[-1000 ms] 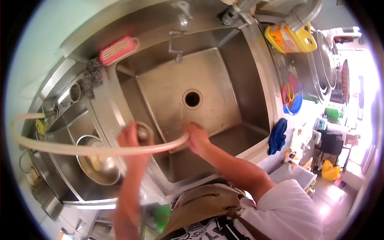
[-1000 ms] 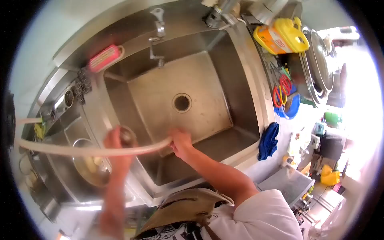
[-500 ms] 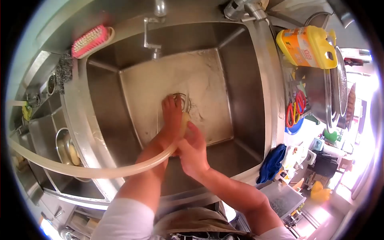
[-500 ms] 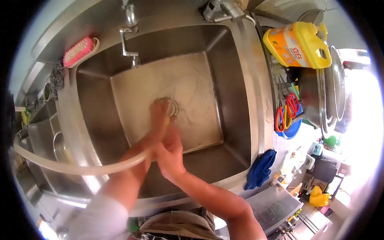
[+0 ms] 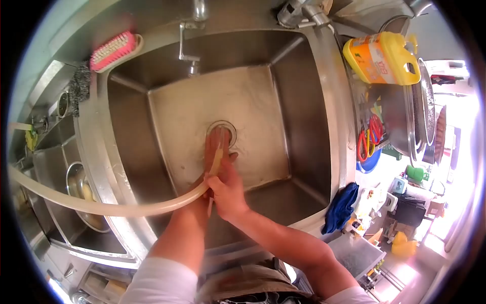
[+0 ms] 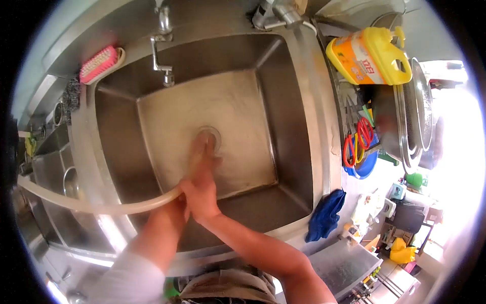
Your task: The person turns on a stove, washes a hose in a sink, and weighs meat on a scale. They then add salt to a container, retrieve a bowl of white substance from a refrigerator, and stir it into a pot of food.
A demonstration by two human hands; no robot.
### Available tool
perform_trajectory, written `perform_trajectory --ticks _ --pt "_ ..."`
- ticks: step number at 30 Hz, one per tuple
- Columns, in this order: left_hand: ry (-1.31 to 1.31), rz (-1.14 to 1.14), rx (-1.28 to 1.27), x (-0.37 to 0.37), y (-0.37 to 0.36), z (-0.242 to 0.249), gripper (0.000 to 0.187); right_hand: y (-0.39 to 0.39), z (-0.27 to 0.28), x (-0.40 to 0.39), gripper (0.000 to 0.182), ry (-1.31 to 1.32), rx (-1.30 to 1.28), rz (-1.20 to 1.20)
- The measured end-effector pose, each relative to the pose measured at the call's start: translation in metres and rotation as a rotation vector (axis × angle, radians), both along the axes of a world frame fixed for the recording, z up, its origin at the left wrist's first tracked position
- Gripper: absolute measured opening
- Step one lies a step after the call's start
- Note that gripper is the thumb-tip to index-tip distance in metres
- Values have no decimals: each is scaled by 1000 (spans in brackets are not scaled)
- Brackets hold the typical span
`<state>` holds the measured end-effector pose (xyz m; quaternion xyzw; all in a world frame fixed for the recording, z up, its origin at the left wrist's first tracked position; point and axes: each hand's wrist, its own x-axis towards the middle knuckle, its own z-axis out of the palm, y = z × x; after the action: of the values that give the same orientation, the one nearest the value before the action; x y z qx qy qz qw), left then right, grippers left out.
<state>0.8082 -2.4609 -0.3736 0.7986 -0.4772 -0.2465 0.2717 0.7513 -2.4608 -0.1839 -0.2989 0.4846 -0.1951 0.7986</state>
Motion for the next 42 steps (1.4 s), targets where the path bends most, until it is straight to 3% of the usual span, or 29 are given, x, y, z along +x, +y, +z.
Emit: perform_trajectory --ticks 9,17,20,23,25,27,29,31,34,36,37,40,42 --pt "7 39 47 -3 18 -19 57 6 8 3 52 11 154 -55" --pt "5 35 116 -1 33 -18 46 17 -18 -8 47 -55 31 31" --pt "-80 -41 231 -7 57 -6 42 16 -56 -5 40 -25 -136 218" --pt "-170 -183 364 -14 86 21 39 26 -152 -2 32 -52 -475 408" --pt "-212 -303 451 -12 105 40 36 25 -153 -1 26 -13 -445 479" --pt "-210 -448 549 -2 125 75 34 11 -100 -12 21 43 -176 521" --pt "-179 -531 628 11 132 140 28 -9 -25 -29 21 -2 -37 588" --pt "-36 -359 475 25 137 215 26 -28 29 -51 23 -34 44 652" --pt "142 55 85 48 150 291 26 -47 54 -74 25 55 18 724" --pt "150 280 -171 72 164 303 31 -38 23 -81 25 186 -456 704" --pt "285 396 -126 88 176 307 25 -31 6 -85 27 253 -695 684" --pt "406 639 -354 148 216 288 21 -4 -15 -92 46 432 -754 987" --pt "401 874 -373 210 240 299 24 24 5 -85 51 320 -821 1023"
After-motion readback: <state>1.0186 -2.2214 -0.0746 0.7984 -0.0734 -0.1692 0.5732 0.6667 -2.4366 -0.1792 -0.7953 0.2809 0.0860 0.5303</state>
